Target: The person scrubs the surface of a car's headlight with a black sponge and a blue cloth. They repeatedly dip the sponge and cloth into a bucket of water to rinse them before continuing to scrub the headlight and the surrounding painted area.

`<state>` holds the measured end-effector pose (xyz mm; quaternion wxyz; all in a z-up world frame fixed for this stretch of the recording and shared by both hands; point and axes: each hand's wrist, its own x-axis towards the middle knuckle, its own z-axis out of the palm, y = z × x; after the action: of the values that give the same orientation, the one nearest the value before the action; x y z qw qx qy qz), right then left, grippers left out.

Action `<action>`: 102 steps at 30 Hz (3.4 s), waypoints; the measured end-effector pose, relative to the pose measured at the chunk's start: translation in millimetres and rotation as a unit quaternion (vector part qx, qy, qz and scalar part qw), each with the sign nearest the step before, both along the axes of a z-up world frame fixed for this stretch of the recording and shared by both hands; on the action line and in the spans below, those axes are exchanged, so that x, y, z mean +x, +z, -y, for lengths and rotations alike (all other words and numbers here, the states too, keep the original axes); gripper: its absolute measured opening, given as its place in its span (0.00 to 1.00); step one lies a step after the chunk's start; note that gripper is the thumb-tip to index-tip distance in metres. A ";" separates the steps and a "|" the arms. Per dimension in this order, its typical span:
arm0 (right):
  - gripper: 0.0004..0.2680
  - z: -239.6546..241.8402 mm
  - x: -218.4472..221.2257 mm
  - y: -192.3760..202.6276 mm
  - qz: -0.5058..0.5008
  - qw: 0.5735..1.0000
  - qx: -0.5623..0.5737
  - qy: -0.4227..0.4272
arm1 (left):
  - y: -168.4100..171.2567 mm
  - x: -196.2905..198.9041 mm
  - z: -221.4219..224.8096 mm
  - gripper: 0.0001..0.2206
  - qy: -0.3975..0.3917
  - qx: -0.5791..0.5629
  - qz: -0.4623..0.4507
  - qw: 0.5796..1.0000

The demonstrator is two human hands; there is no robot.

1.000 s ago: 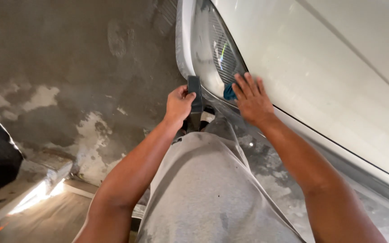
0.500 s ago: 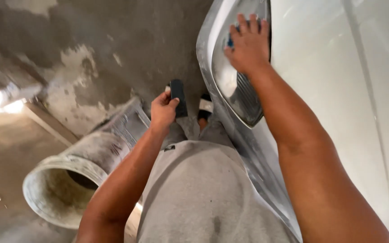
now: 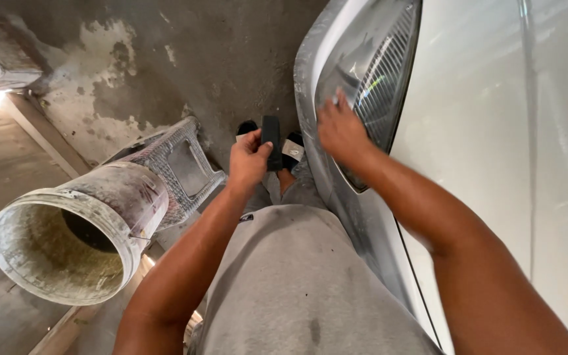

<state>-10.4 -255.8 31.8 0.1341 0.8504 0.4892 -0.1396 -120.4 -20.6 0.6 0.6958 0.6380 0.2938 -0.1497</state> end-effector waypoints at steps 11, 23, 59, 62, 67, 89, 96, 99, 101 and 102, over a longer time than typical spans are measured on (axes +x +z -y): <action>0.15 -20.8 -40.0 -70.6 -0.066 0.986 -0.154 0.017 | -7.4 -21.3 -6.9 0.18 -0.033 0.037 0.010 0.999; 0.19 110.3 7.3 63.9 0.003 0.940 0.084 -0.331 | -27.6 43.5 81.9 0.19 -0.082 0.190 0.067 0.976; 0.17 110.4 16.7 70.1 0.043 0.898 0.179 -0.399 | 22.3 -0.7 169.5 0.20 -0.049 0.224 0.104 0.968; 0.17 111.9 16.8 65.3 0.049 0.896 0.188 -0.400 | 47.7 0.1 169.3 0.22 -0.061 0.204 0.051 0.976; 0.16 102.9 16.1 72.2 0.047 0.886 0.185 -0.423 | 47.3 -22.9 177.7 0.24 -0.078 0.228 0.094 0.966; 0.15 101.0 13.6 74.1 0.069 0.884 0.184 -0.424 | -28.4 48.9 161.9 0.22 -0.040 0.156 0.074 0.984; 0.13 99.5 12.7 78.2 0.065 0.883 0.186 -0.425 | -39.0 59.7 162.9 0.22 -0.039 0.209 0.050 0.976; 0.16 100.3 13.4 74.5 0.071 0.883 0.184 -0.425 | 21.7 -6.5 171.7 0.26 -0.122 0.228 0.143 0.955; 0.15 100.0 13.0 78.3 0.066 0.883 0.185 -0.426 | 22.5 10.9 160.3 0.26 -0.132 0.229 0.145 0.954; 0.15 98.6 12.9 80.1 0.063 0.882 0.188 -0.427 | 23.1 19.4 153.1 0.27 -0.143 0.231 0.149 0.951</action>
<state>2.4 -354.5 111.9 -0.0704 0.9932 0.0864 -0.0344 -101.1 -173.6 23.7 0.5365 0.8318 0.1190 -0.0786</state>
